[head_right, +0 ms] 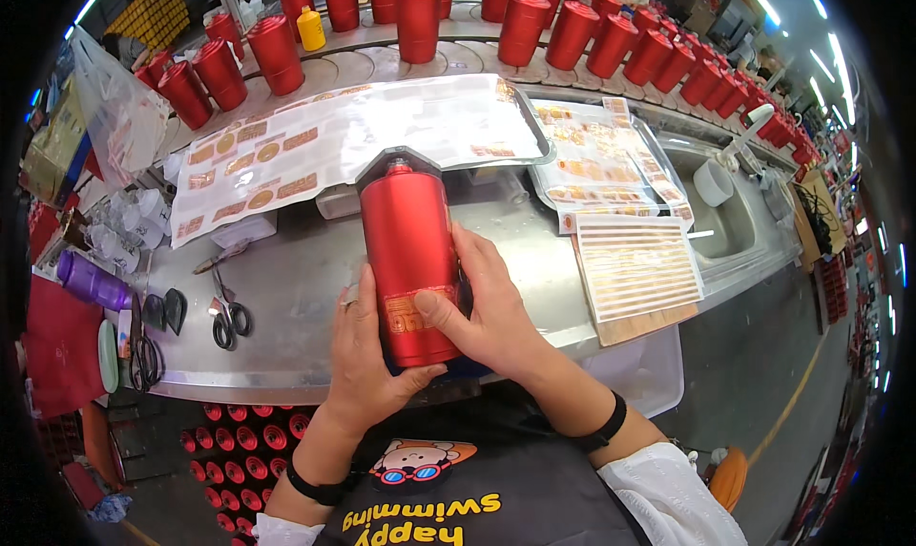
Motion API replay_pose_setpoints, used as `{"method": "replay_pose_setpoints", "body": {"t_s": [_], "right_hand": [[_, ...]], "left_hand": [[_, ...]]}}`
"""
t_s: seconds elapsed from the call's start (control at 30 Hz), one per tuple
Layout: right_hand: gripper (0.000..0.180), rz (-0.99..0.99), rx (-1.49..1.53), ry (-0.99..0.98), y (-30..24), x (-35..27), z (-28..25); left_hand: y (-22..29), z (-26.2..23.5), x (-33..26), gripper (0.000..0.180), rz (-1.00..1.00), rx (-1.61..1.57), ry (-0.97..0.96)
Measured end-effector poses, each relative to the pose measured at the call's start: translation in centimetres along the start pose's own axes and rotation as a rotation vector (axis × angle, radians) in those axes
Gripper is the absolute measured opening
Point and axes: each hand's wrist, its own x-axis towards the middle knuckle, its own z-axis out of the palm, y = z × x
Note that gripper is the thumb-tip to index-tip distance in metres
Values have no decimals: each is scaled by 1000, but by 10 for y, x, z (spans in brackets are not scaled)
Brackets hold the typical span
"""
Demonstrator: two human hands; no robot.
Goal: Manually applying and smoothing decorative gold labels onto red metal canisters on a production line.
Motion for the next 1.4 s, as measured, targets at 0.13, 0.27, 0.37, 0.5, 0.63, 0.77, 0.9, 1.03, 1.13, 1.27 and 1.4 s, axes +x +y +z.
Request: {"method": "replay_pose_setpoints", "body": {"t_s": [0.13, 0.27, 0.37, 0.5, 0.63, 0.77, 0.9, 1.03, 1.13, 1.27, 1.4], "right_hand": [[71, 29, 24, -7, -4, 0, 1], [71, 9, 5, -9, 0, -1, 0], [70, 10, 26, -27, -2, -2, -2], [72, -27, -19, -18, -2, -1, -1], [73, -14, -7, -22, -2, -1, -2], [70, 29, 42, -32, -5, -2, -3], [67, 20, 30, -32, -2, -2, -4], [64, -12, 11, -13, 8, -4, -2], [62, -2, 84, -37, 8, -5, -5], [62, -6, 106, -62, 6, -6, -8], [64, -20, 116, -64, 10, -7, -10]], "left_hand": [[-3, 0, -1, 115, 18, -29, 21], [-10, 1, -5, 110, 1, -79, 10], [-19, 1, -5, 100, -126, -603, 0], [-14, 10, 8, 81, -291, -728, 86], [-10, 13, 12, 72, -356, -778, 79], [-8, 14, 12, 72, -362, -769, 101], [-6, 15, 14, 71, -358, -745, 119], [-6, 14, 15, 65, -374, -836, 143], [-2, -3, 12, 59, -379, -858, 115], [4, -7, 2, 55, -378, -955, 197], [13, -32, 18, 53, -448, -1019, 114]]}}
